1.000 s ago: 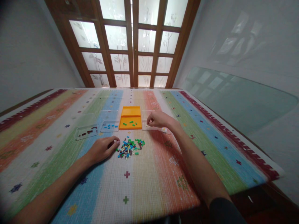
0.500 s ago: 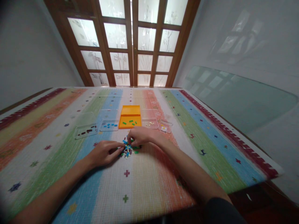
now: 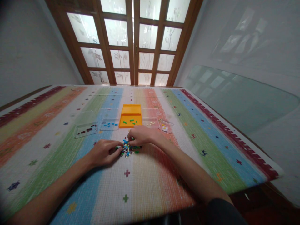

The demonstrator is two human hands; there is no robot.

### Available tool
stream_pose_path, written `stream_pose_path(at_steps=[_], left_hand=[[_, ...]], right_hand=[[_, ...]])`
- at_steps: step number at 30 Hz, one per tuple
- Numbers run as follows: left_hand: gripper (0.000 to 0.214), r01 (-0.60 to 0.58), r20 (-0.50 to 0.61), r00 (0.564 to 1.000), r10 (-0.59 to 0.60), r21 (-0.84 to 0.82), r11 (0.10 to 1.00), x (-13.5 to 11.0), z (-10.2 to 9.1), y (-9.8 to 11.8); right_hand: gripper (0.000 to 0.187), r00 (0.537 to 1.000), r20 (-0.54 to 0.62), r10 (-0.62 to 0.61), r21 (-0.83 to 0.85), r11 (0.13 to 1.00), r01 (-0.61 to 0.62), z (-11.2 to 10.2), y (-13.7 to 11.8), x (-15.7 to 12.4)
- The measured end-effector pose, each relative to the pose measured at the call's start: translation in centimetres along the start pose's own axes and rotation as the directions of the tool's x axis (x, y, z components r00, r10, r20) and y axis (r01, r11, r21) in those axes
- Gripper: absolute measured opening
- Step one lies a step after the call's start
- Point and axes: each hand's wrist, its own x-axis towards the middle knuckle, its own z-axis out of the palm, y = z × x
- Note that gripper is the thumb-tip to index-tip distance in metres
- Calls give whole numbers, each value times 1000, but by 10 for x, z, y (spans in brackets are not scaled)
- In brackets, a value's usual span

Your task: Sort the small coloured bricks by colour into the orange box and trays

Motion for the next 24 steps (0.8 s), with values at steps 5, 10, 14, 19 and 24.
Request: stream_pose_path(at_steps=[5,10,14,19,24], left_hand=[[26,-30,44,999,31,-18,999,-1,2,0],[25,10,60,998,-11,5,1000,-1,1,1],[27,30,48,998,-32,30,999,-1,0,1],[29,28,44,999,-30,38,999,-1,2,1],[28,46,30,998,-47,49,998,-1,0,0]], right_hand=[[21,999,8,-41,-29,999,41,0,1,1],[19,995,98,19,-28,999,-16,-4,0,-2],[20,999,32,12,1,1000,-12,-4,-3,-2],[20,999,-8,-34,17,999,35,3,-1,2],[20,999,-8,-36,-5,999,36,5,0,3]])
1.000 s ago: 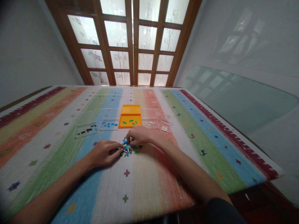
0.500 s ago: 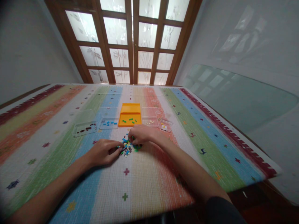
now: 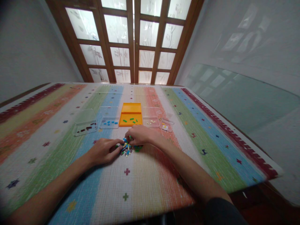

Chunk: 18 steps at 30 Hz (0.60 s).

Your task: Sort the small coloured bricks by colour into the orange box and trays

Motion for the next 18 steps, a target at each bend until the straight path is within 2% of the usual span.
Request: stream_pose_path(at_steps=[18], left_hand=[[28,105,-31,994,-104,28,994,1,-2,-14]], right_hand=[[23,999,-19,41,-87,995,-42,4,-4,1]])
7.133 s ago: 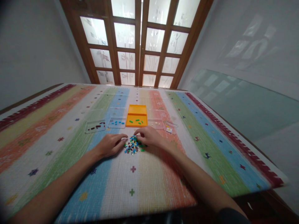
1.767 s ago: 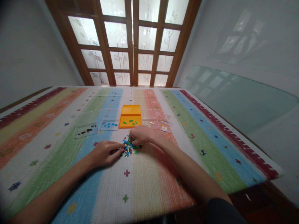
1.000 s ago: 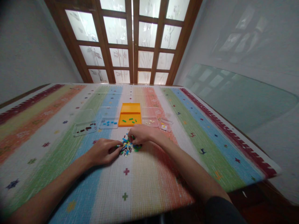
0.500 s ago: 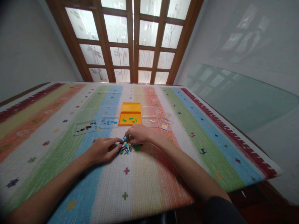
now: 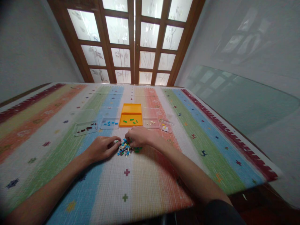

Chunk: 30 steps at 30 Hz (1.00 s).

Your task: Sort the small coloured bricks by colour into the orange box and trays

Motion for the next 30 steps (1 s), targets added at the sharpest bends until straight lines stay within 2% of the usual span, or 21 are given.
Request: stream_pose_path(at_steps=[17,30], left_hand=[[32,-3,0,1000,3,13,1000,0,0,-4],[32,18,6,1000,-18,-12,1000,1,-3,-2]], right_hand=[[21,998,50,29,-33,999,-28,-8,-7,-3],[21,999,46,15,-27,1000,-14,-3,-12,-2]])
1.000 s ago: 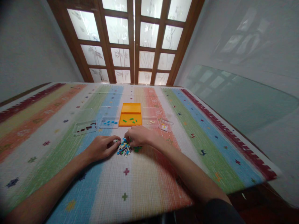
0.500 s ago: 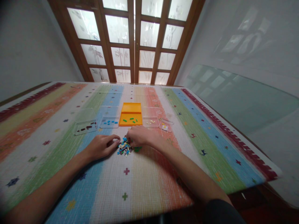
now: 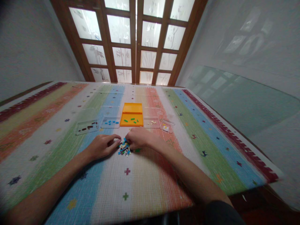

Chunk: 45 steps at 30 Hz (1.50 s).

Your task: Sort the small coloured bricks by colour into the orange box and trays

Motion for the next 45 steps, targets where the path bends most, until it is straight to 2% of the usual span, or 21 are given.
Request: stream_pose_path(at_steps=[9,24,29,33,35,38,42,45], left_hand=[[32,-14,-11,1000,14,6,1000,0,3,-2],[32,-20,-11,1000,20,71,997,0,4,-7],[33,-17,-31,999,20,98,995,-1,5,-9],[33,-21,-22,999,23,92,996,0,6,-9],[33,-24,-16,1000,26,85,996,-1,7,-9],[33,-26,-20,999,28,84,996,-1,7,-9],[32,-31,-18,999,33,84,996,0,6,-8],[32,-35,-11,999,36,87,996,0,7,-9]], right_hand=[[20,1000,-10,0,4,1000,0,2,2,1],[22,1000,6,6,-152,988,-5,2,-8,-1],[17,997,-72,33,-96,995,-40,2,-4,-7],[10,976,-212,53,25,999,-49,4,21,-25],[10,938,-328,116,88,992,-92,5,43,-41],[8,859,-442,259,191,963,-192,9,85,-71],[16,778,-457,431,314,897,-312,19,129,-106],[19,757,-407,511,357,852,-384,28,143,-117]])
